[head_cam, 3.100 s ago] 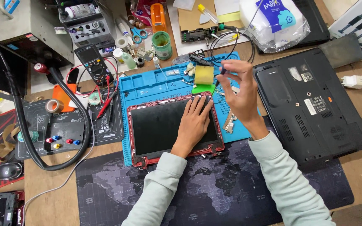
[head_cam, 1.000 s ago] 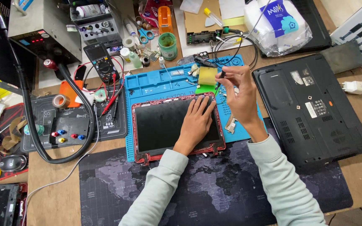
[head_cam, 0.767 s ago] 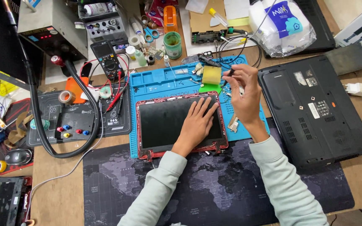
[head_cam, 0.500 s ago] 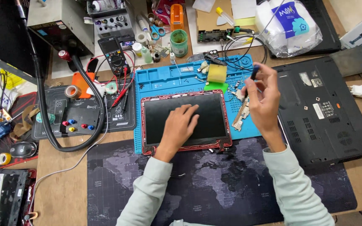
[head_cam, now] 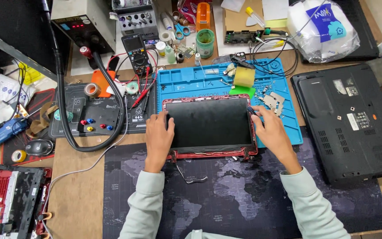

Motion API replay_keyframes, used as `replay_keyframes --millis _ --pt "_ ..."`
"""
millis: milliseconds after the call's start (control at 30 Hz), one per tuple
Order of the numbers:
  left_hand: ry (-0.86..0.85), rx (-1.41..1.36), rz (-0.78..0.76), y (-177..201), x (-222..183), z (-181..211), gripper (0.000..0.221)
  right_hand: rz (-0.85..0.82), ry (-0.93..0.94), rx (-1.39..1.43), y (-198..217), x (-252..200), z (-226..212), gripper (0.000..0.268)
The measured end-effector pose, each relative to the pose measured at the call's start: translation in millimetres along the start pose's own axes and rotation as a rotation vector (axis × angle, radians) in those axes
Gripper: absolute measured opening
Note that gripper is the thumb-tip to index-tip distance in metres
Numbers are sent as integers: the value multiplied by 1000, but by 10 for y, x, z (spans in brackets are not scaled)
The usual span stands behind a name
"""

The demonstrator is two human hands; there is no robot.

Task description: Repairing a laptop by removing the screen and inspecting internal components using a screwdriver

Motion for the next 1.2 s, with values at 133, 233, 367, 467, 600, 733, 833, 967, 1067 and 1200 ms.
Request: replay_keyframes --millis 133,233,367,467,600,733,833,967,1067,1200 --pt "38 -31 13 10 -26 79 29 14 2 63 -21 -22 -30 37" --pt "68 -113 49 95 -40 200 31 30 9 99 -105 94 106 37" --pt "117 -231 81 120 -40 202 34 48 -57 204 -201 257 349 37" --pt "159 -341 111 178 -83 184 34 50 -74 249 -173 183 263 37" --pt "203 -471 157 145 -102 6 31 72 -63 275 -166 152 202 36" --pt "268 -524 182 202 -127 -72 28 52 -49 304 -184 135 132 36" --pt "275 -518 207 225 -140 -113 26 48 -46 333 -209 177 153 36" --pt "260 -496 224 195 -140 -193 25 26 -61 338 -195 167 87 38" --pt "251 -482 219 119 -167 -280 24 12 -58 320 -203 197 112 37" --pt "207 -439 181 265 -157 -157 25 9 -31 215 -227 296 208 36"
Point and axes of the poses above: each hand's wrist, its own x-axis towards the middle knuckle, its own y-axis out of the back of the hand, z = x × y, the point moved 5 cm from there along x, towards the middle knuckle, and after that the axes turned 13 degrees about -y, right-handed, at the moved point
